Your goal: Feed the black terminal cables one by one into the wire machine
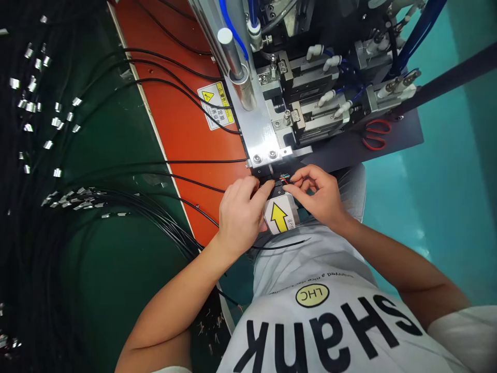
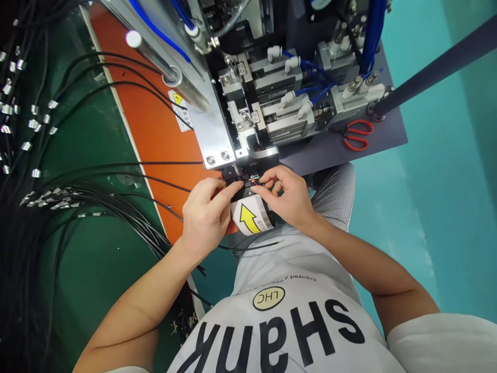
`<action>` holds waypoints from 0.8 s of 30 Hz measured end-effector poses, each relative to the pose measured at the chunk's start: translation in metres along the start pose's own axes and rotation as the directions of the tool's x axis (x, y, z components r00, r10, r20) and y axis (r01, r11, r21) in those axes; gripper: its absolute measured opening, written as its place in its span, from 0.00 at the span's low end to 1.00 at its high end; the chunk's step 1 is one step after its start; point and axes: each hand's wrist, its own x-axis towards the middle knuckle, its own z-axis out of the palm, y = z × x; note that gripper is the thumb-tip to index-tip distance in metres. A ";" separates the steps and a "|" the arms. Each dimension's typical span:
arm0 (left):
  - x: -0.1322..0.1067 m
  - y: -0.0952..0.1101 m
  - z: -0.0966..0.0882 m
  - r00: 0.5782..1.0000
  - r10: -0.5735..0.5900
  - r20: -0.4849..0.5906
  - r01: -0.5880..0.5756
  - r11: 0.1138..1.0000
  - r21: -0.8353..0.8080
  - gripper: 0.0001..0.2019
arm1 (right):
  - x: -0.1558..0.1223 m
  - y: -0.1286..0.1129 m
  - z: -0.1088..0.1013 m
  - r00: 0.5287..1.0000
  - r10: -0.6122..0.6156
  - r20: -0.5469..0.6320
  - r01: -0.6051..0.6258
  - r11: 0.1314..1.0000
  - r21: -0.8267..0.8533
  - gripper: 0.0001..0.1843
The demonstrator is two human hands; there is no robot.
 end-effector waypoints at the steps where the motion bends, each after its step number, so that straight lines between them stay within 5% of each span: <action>1: 0.000 -0.001 0.000 1.000 0.001 -0.001 -0.001 1.000 0.000 0.16 | -0.001 0.000 0.001 0.999 -0.044 -0.007 0.044 0.998 -0.038 0.07; 8: 0.001 -0.002 -0.001 1.000 -0.002 0.009 0.002 0.999 -0.038 0.16 | 0.006 -0.008 -0.005 0.969 -0.236 0.067 0.246 0.930 -0.272 0.04; 17: 0.001 -0.002 -0.001 0.999 -0.029 0.027 0.032 0.993 -0.114 0.17 | 0.018 0.005 -0.006 0.979 0.103 0.176 -0.111 0.993 0.034 0.10; 24: 0.003 -0.001 -0.003 0.999 -0.025 0.035 0.029 0.994 -0.105 0.17 | 0.007 -0.002 -0.010 0.995 -0.063 0.082 0.069 0.995 -0.071 0.09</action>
